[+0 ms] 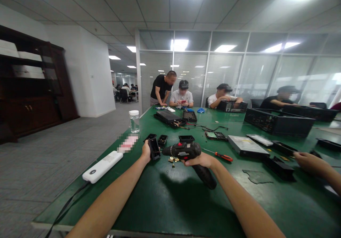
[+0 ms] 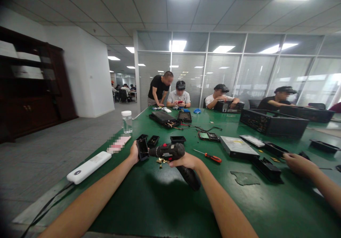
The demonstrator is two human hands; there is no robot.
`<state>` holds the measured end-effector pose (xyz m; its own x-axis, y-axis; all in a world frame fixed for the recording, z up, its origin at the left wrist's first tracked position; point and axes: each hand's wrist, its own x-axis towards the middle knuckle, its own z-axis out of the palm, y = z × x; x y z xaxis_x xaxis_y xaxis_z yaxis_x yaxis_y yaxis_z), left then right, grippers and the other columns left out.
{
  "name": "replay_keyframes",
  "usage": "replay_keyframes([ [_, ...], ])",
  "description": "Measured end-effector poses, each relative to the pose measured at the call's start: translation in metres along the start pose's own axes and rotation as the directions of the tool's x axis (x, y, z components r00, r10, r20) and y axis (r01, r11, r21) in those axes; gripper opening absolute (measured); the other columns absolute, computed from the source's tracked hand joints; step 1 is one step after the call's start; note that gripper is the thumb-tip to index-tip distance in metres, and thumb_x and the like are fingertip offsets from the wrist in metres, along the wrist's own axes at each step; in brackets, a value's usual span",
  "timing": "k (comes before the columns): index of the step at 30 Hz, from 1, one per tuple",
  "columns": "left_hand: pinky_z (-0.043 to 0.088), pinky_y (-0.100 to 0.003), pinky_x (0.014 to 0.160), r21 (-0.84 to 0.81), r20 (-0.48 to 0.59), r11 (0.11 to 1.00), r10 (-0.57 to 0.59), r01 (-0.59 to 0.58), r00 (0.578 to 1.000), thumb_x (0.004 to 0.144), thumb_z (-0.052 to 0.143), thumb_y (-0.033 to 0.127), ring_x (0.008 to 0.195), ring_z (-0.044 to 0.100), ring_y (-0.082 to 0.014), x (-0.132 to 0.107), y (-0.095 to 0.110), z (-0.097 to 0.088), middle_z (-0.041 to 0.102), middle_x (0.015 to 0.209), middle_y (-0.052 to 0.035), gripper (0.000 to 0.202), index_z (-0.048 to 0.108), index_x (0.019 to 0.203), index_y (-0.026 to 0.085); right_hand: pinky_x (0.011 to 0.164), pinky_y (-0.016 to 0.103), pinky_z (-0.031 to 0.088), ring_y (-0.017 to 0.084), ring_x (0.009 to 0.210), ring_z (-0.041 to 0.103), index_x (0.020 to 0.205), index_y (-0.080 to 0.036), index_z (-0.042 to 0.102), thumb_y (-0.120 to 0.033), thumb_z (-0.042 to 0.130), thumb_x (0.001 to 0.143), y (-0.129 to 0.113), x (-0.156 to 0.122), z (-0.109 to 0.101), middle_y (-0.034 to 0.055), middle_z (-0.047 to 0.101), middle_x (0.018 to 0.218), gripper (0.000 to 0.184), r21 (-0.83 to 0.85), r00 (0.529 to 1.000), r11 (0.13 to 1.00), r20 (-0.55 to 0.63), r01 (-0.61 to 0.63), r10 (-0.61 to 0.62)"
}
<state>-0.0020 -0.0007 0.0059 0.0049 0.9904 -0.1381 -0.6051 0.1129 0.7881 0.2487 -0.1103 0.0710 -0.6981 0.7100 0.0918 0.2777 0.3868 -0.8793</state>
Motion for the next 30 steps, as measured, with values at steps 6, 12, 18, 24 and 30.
replay_keyframes([
  [6, 0.043, -0.032, 0.043, -0.001, 0.023, 1.0, 0.005, -0.005, 1.0, 0.07, 0.034, 0.043, 0.049, 0.056, -0.0205, 0.002, -0.001, -0.002, 0.055, 0.05, -0.007, 0.036, 0.052, 0.07, 0.011, 0.071, 0.026, 0.037, 0.015, 0.077, 0.047, 0.081, -0.016, 0.054, -0.025, 0.055, 0.063, -0.007, -0.002, 0.003, 0.0044, 0.053, 0.082, 0.021, 0.005, 0.999, 1.0, -0.026, -0.019, 0.019],
  [12, 0.043, -0.034, 0.043, 0.03, 0.041, 0.999, 0.021, -0.022, 0.999, 0.069, 0.033, 0.044, 0.049, 0.056, -0.021, 0.003, -0.002, -0.003, 0.055, 0.049, -0.0072, 0.038, 0.052, 0.068, 0.011, 0.072, 0.027, 0.038, 0.015, 0.077, 0.048, 0.081, -0.016, 0.054, -0.028, 0.056, 0.062, -0.008, -0.002, 0.003, 0.0045, 0.053, 0.081, 0.023, 0.002, 0.999, 1.0, -0.017, -0.027, 0.027],
  [18, 0.043, -0.033, 0.043, 0.022, 0.028, 0.999, 0.033, -0.033, 0.999, 0.07, 0.033, 0.043, 0.049, 0.056, -0.0213, 0.001, -0.001, -0.001, 0.055, 0.049, -0.0075, 0.037, 0.052, 0.07, 0.011, 0.072, 0.027, 0.038, 0.017, 0.077, 0.049, 0.079, -0.022, 0.057, -0.026, 0.055, 0.063, -0.018, -0.006, 0.004, 0.0047, 0.055, 0.081, 0.016, 0.005, 1.0, 1.0, -0.014, -0.02, 0.02],
  [24, 0.043, -0.032, 0.043, -0.011, 0.011, 1.0, 0.002, -0.002, 1.0, 0.07, 0.034, 0.042, 0.049, 0.056, -0.0207, 0.002, -0.001, -0.002, 0.055, 0.049, -0.0065, 0.036, 0.052, 0.072, 0.011, 0.072, 0.027, 0.038, 0.016, 0.077, 0.049, 0.08, -0.019, 0.056, -0.025, 0.054, 0.063, -0.016, -0.004, 0.004, 0.0044, 0.054, 0.081, 0.018, 0.014, 1.0, 1.0, -0.005, 0.0, 0.0],
  [30, 0.043, -0.032, 0.044, 0.024, 0.027, 0.999, 0.03, -0.031, 0.999, 0.069, 0.035, 0.045, 0.048, 0.056, -0.0204, 0.003, -0.002, -0.003, 0.055, 0.049, -0.0065, 0.038, 0.053, 0.071, 0.011, 0.072, 0.026, 0.038, 0.016, 0.078, 0.048, 0.081, -0.018, 0.056, -0.027, 0.055, 0.063, -0.014, -0.004, 0.004, 0.0044, 0.054, 0.081, 0.02, 0.019, 1.0, 1.0, -0.01, -0.014, 0.014],
])
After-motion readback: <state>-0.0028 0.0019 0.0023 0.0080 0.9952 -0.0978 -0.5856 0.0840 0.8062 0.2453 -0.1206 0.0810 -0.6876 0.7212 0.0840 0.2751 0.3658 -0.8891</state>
